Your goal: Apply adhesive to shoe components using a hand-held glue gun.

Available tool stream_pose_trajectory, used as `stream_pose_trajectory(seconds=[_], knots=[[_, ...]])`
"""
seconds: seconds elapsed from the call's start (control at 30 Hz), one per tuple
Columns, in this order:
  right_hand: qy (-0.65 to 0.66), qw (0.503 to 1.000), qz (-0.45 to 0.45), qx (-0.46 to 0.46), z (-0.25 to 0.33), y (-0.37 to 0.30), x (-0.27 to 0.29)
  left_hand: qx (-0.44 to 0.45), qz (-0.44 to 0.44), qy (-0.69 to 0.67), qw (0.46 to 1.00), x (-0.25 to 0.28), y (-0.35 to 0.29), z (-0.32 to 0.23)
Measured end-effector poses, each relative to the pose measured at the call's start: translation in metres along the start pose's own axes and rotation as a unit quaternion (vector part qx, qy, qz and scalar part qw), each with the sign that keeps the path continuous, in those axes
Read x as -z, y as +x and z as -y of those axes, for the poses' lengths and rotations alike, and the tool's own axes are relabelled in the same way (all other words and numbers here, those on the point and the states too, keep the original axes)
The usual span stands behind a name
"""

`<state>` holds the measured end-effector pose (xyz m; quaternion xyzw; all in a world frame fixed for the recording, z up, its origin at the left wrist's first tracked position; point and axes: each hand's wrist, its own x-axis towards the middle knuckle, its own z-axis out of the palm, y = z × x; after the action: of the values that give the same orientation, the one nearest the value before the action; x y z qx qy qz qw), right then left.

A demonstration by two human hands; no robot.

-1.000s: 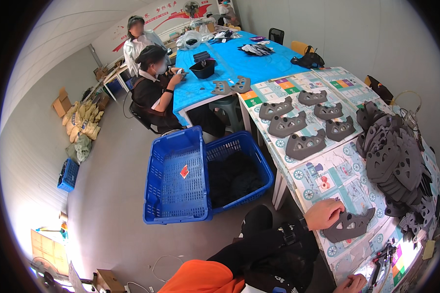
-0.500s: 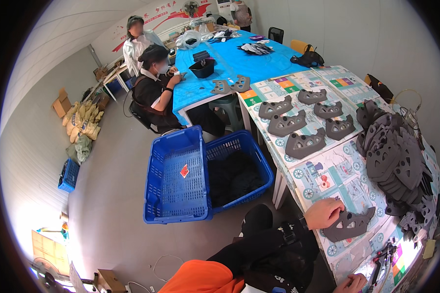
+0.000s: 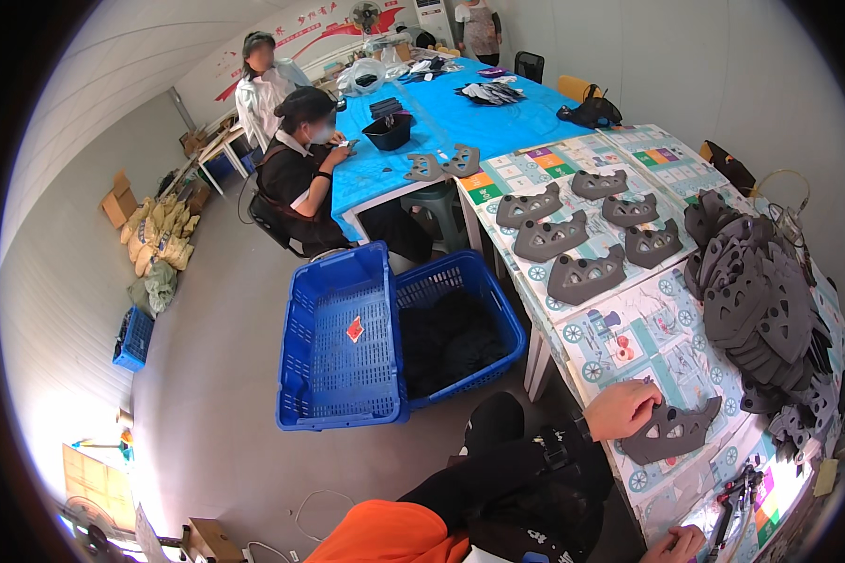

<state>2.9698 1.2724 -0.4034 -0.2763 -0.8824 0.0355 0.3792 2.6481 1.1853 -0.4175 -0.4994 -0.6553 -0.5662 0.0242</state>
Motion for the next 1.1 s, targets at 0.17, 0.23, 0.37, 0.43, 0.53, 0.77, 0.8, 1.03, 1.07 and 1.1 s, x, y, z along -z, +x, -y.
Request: stream_pose_trajectory(seconds=[0.17, 0.23, 0.37, 0.43, 0.53, 0.77, 0.8, 1.03, 1.07, 1.1], knots=[[-0.001, 1.000, 0.006, -0.008, 0.0002, -0.0002, 0.0006, -0.001, -0.002, 0.002, 1.000, 0.0006, 0.0004, -0.0009], [-0.002, 1.000, 0.008, -0.010, 0.0000, -0.0001, 0.0006, -0.001, -0.002, 0.001, 1.000, 0.0006, 0.0005, -0.0011], [-0.001, 1.000, 0.005, 0.000, 0.0007, 0.0013, 0.0014, 0.004, 0.000, 0.004, 1.000, 0.0006, 0.0002, -0.0011], [0.000, 1.000, 0.005, 0.000, 0.0015, 0.0017, 0.0019, 0.004, -0.003, 0.006, 1.000, 0.0004, 0.0001, -0.0012], [0.004, 1.000, 0.008, -0.008, 0.0020, 0.0020, 0.0022, 0.009, 0.002, 0.003, 1.000, 0.0008, 0.0002, -0.0012], [0.003, 1.000, 0.009, -0.017, 0.0026, 0.0010, 0.0024, 0.008, 0.003, 0.006, 1.000, 0.0011, 0.0003, -0.0015], [0.003, 1.000, 0.011, -0.019, 0.0029, 0.0009, 0.0027, 0.009, 0.005, 0.008, 1.000, 0.0013, 0.0004, -0.0013], [0.013, 0.999, 0.012, -0.029, 0.0042, 0.0013, 0.0031, 0.002, 0.004, 0.005, 1.000, 0.0005, 0.0005, -0.0004], [0.011, 0.999, 0.013, -0.027, 0.0027, 0.0003, 0.0026, 0.002, 0.004, 0.005, 1.000, 0.0004, 0.0006, -0.0008], [0.009, 1.000, 0.014, -0.026, 0.0018, -0.0002, 0.0023, 0.004, 0.005, 0.003, 1.000, 0.0001, 0.0006, -0.0013]])
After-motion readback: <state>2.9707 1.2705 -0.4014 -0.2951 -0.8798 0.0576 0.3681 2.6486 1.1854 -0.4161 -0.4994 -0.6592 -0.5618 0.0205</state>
